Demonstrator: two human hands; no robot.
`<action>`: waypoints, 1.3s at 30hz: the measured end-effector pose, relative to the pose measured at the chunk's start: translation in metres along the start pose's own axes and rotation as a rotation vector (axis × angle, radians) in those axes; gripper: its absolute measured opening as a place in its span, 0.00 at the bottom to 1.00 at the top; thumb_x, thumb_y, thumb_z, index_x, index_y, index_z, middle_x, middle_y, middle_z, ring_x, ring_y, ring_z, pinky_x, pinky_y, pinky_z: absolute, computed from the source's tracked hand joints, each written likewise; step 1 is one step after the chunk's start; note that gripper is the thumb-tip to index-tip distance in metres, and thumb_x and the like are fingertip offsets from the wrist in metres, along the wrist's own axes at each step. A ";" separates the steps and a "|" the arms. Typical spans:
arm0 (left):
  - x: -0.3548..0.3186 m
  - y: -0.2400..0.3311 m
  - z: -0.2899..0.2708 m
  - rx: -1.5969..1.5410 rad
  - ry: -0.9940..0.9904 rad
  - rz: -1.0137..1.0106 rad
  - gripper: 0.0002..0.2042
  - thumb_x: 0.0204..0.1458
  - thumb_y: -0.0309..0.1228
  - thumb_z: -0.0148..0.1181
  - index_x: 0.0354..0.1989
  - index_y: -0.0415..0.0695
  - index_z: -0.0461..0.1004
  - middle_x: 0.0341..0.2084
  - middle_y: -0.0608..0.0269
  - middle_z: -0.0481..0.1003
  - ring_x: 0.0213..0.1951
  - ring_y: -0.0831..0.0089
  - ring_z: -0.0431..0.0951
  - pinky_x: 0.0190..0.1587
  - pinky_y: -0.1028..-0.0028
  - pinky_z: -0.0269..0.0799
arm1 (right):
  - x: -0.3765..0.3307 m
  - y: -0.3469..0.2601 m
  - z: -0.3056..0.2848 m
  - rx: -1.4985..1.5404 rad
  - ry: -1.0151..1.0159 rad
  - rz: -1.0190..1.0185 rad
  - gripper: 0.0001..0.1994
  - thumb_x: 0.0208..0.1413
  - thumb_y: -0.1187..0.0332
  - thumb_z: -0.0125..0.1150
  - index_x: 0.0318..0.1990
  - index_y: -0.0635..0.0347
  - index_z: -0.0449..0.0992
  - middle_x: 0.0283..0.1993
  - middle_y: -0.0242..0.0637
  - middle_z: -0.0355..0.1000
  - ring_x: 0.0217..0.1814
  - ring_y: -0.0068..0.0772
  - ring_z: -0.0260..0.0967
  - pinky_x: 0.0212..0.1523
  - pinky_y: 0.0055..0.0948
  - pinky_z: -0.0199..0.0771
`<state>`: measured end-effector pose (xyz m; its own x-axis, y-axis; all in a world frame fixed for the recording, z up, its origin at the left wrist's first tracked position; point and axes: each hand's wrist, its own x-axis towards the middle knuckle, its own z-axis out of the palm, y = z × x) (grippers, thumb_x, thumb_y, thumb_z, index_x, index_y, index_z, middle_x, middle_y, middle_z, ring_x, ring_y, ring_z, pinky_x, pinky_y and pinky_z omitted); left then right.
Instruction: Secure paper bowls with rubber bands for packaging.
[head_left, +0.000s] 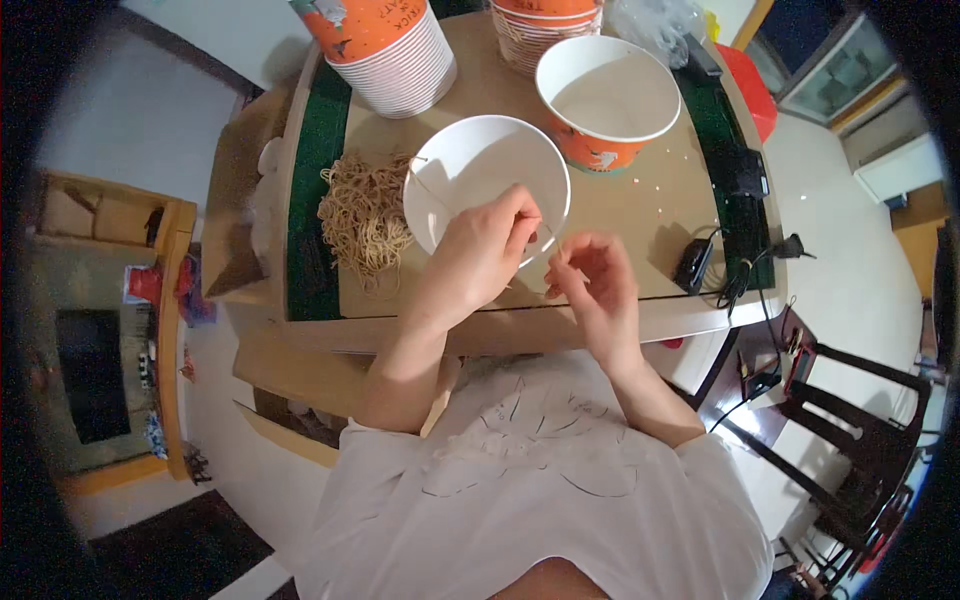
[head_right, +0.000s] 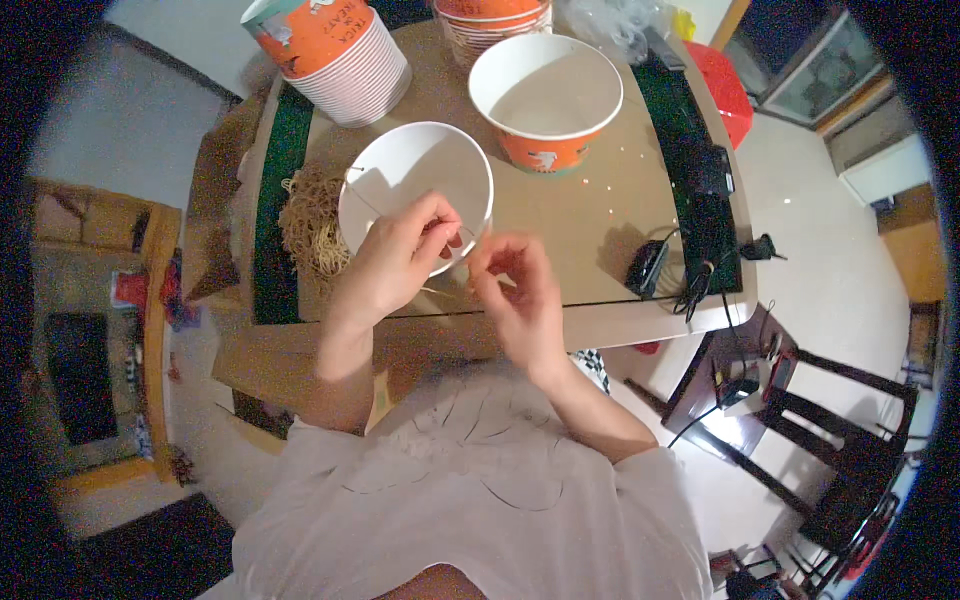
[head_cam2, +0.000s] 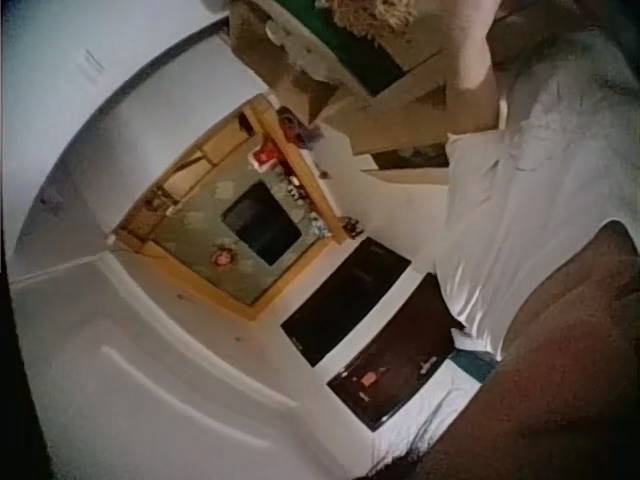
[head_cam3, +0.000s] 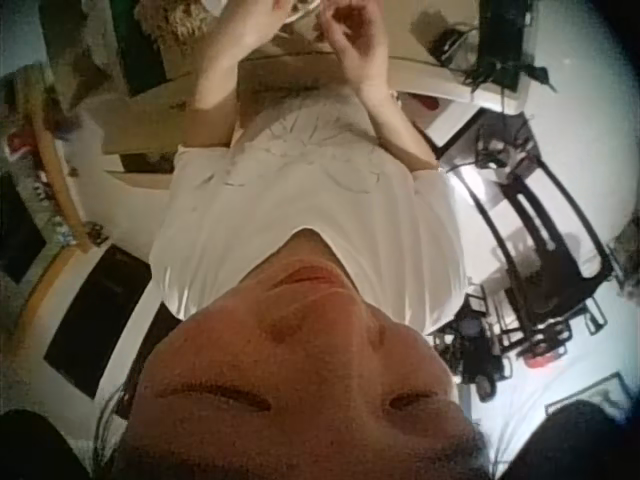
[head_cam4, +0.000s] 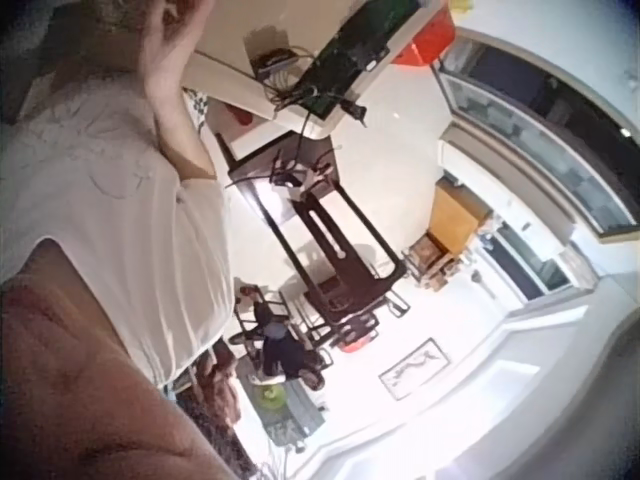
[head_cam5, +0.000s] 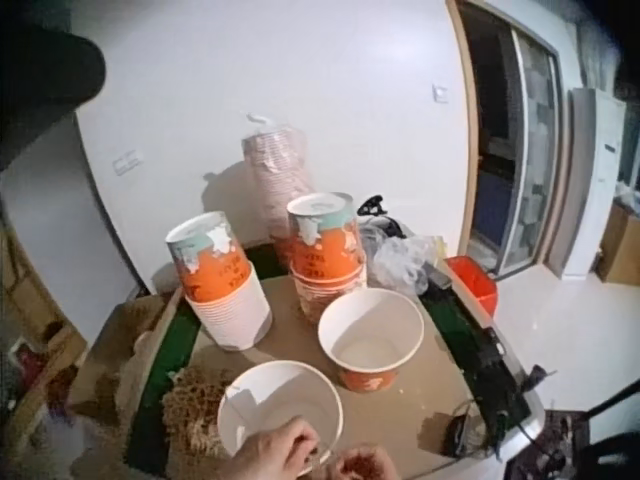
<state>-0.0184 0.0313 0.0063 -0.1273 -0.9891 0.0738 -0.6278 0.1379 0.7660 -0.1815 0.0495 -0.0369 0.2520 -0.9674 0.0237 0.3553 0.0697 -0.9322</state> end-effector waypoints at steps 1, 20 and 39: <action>-0.001 -0.002 0.001 -0.008 0.020 -0.003 0.03 0.56 0.24 0.51 0.37 0.38 0.68 0.26 0.56 0.75 0.27 0.68 0.76 0.30 0.71 0.71 | -0.002 -0.008 0.001 -0.132 -0.081 -0.036 0.06 0.57 0.79 0.53 0.42 0.64 0.69 0.43 0.34 0.69 0.40 0.23 0.70 0.41 0.22 0.74; 0.002 -0.018 0.008 -0.666 -0.070 -0.286 0.06 0.61 0.28 0.42 0.38 0.39 0.64 0.14 0.65 0.67 0.16 0.76 0.69 0.21 0.76 0.65 | 0.069 -0.082 0.006 -0.975 -0.510 -0.081 0.06 0.54 0.73 0.58 0.40 0.60 0.74 0.28 0.33 0.73 0.24 0.20 0.66 0.27 0.23 0.68; -0.008 -0.021 0.020 -0.101 0.243 0.334 0.04 0.43 0.26 0.64 0.28 0.43 0.76 0.26 0.61 0.67 0.30 0.65 0.71 0.32 0.68 0.67 | 0.069 -0.031 -0.019 -0.643 -0.336 -0.105 0.04 0.56 0.76 0.58 0.37 0.65 0.75 0.30 0.32 0.73 0.28 0.18 0.70 0.29 0.18 0.69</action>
<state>-0.0197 0.0375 -0.0237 -0.1188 -0.8760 0.4675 -0.5031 0.4591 0.7323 -0.1921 -0.0237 -0.0131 0.5451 -0.8270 0.1375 -0.1802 -0.2758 -0.9442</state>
